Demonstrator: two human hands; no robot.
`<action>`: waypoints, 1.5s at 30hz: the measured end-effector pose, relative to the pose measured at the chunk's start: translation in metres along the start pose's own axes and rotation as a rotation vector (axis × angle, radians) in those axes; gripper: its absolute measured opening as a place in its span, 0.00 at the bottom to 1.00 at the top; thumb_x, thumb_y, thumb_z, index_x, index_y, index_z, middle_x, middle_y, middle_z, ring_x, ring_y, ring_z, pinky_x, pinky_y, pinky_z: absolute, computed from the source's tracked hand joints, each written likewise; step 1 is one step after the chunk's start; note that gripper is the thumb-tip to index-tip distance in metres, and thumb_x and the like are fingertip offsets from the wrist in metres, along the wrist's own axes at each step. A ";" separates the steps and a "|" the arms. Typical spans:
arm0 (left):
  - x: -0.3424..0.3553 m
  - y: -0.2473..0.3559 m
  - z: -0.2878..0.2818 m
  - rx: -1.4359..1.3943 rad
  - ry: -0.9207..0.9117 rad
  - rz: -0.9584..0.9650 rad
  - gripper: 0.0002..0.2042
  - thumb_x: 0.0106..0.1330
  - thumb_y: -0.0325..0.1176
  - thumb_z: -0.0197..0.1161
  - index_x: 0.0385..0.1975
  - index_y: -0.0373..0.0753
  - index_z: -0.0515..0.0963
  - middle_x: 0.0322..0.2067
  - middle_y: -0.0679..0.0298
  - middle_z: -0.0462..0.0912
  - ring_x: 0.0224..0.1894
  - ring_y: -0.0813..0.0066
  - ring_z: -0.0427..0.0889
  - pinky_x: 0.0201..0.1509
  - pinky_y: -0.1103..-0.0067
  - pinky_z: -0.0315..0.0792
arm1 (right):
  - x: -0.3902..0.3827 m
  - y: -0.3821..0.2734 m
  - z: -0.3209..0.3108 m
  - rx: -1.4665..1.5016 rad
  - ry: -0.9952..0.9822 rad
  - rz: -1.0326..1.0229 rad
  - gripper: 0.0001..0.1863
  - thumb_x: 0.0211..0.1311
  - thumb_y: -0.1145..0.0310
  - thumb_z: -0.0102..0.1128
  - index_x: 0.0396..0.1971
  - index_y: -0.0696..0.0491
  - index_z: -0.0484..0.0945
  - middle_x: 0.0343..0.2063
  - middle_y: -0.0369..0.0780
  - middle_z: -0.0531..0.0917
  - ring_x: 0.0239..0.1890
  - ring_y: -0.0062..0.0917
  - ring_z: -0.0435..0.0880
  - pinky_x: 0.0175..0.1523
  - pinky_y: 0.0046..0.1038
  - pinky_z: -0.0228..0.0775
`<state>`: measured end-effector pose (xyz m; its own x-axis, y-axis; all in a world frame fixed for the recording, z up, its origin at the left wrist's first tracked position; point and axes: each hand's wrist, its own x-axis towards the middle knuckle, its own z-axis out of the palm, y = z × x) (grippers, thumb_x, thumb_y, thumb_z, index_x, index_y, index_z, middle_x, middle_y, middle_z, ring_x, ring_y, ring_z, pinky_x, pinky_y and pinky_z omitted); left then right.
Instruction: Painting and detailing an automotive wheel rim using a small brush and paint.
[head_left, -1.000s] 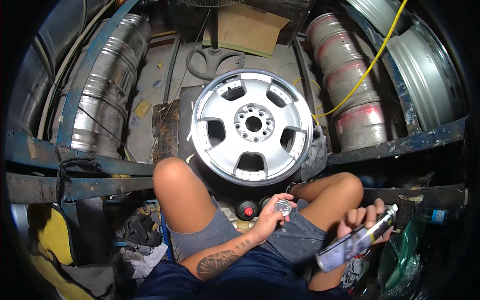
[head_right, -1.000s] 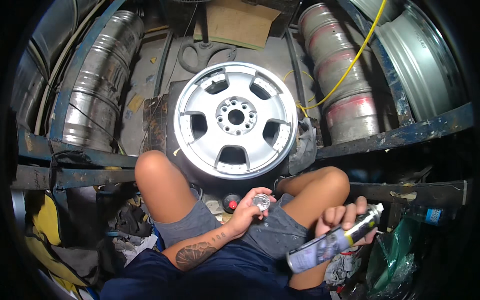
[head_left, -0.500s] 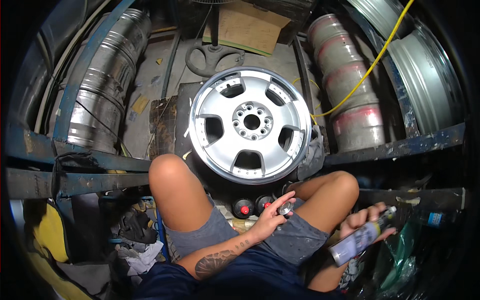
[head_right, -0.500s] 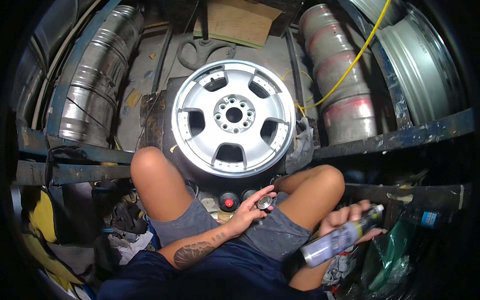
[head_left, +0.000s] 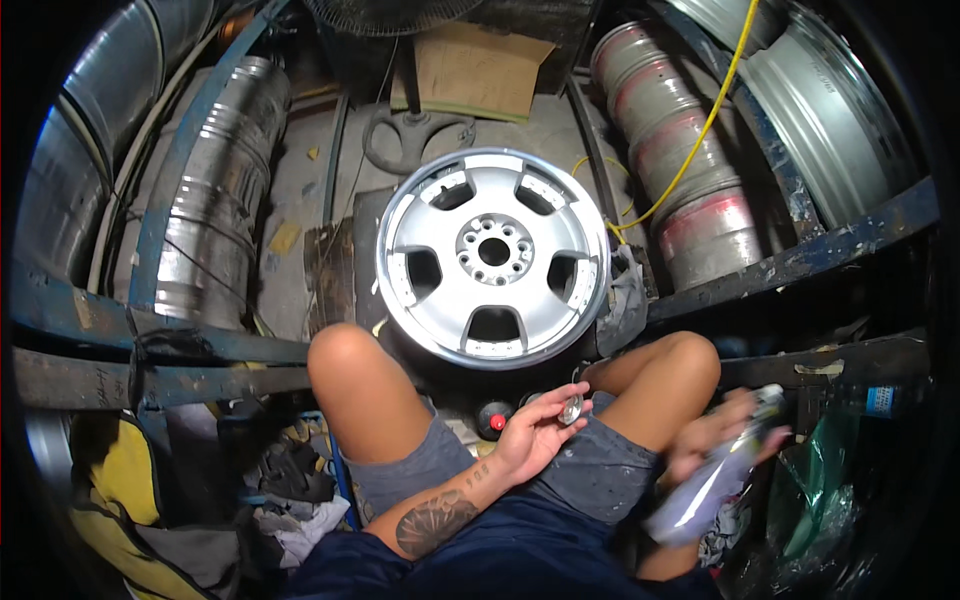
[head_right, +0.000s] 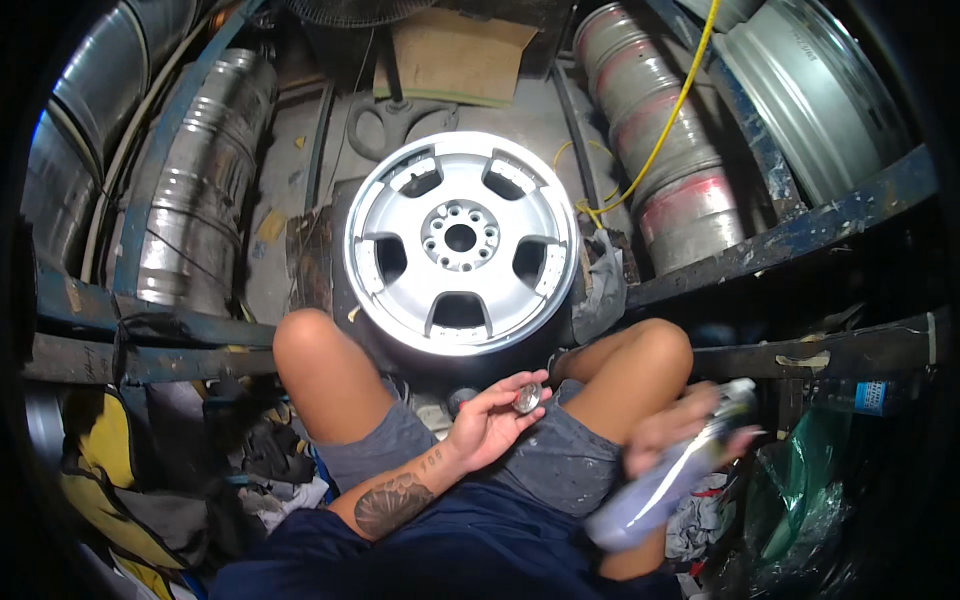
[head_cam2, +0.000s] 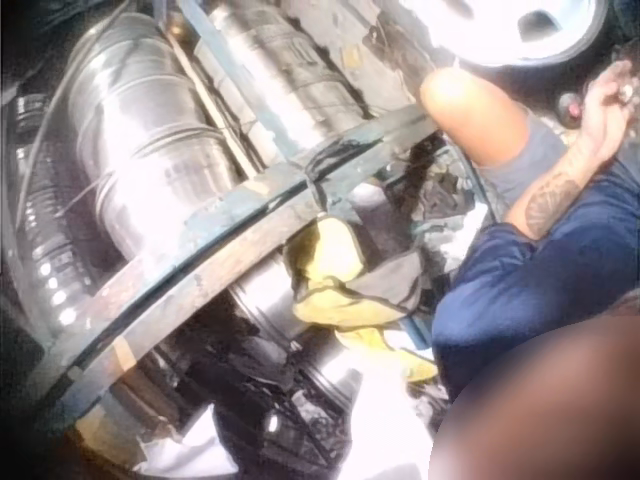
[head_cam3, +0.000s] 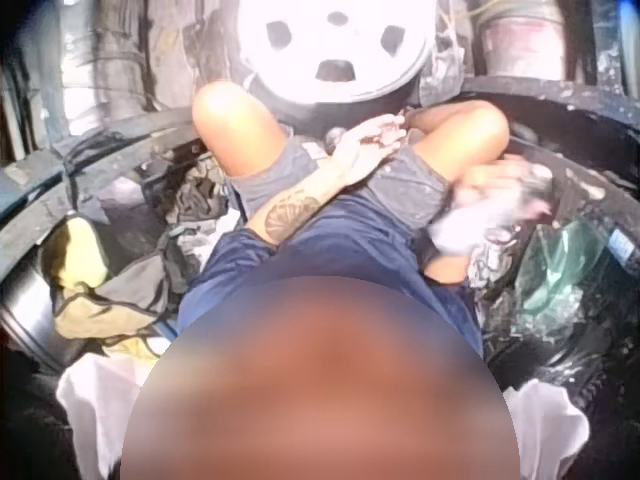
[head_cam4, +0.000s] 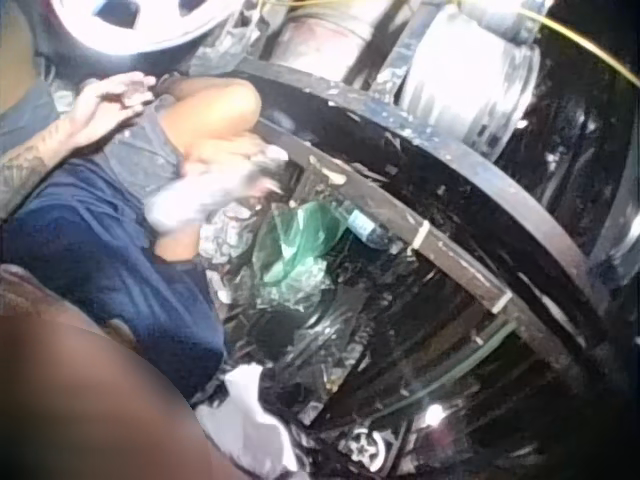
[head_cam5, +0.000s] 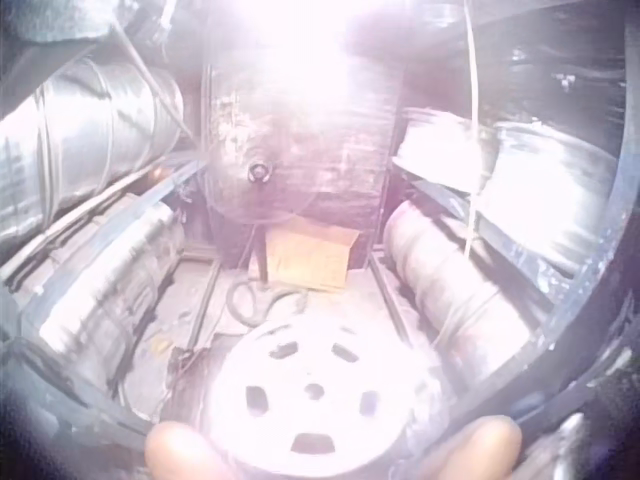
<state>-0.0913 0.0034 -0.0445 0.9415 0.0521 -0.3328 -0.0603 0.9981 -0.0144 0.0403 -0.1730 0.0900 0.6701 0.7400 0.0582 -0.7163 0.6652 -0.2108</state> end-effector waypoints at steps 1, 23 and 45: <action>0.001 0.002 0.001 0.015 -0.024 0.004 0.19 0.68 0.25 0.48 0.60 0.33 0.68 0.63 0.52 0.67 0.62 0.57 0.72 0.64 0.66 0.69 | -0.004 0.008 -0.008 0.007 -0.009 -0.008 0.35 0.52 0.41 0.68 0.50 0.53 0.71 0.34 0.34 0.81 0.28 0.21 0.80 0.35 0.25 0.73; -0.013 0.026 0.009 0.237 -0.102 0.253 0.20 0.68 0.44 0.45 0.44 0.31 0.72 0.36 0.52 0.75 0.31 0.68 0.74 0.38 0.76 0.69 | -0.007 0.026 -0.055 -1.009 0.391 -0.197 0.31 0.62 0.38 0.57 0.47 0.53 0.69 0.38 0.41 0.79 0.40 0.27 0.80 0.44 0.31 0.75; -0.026 -0.006 -0.006 0.196 -0.200 -0.312 0.16 0.65 0.39 0.46 0.41 0.32 0.72 0.33 0.57 0.80 0.24 0.75 0.78 0.23 0.82 0.70 | 0.013 0.086 -0.032 -0.072 0.251 0.070 0.39 0.61 0.30 0.46 0.46 0.56 0.67 0.32 0.48 0.80 0.25 0.36 0.82 0.28 0.31 0.79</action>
<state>-0.1173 -0.0043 -0.0416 0.9516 -0.2677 -0.1512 0.2842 0.9535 0.1004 -0.0056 -0.1094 0.0411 0.6533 0.7299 -0.2012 -0.7528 0.5981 -0.2749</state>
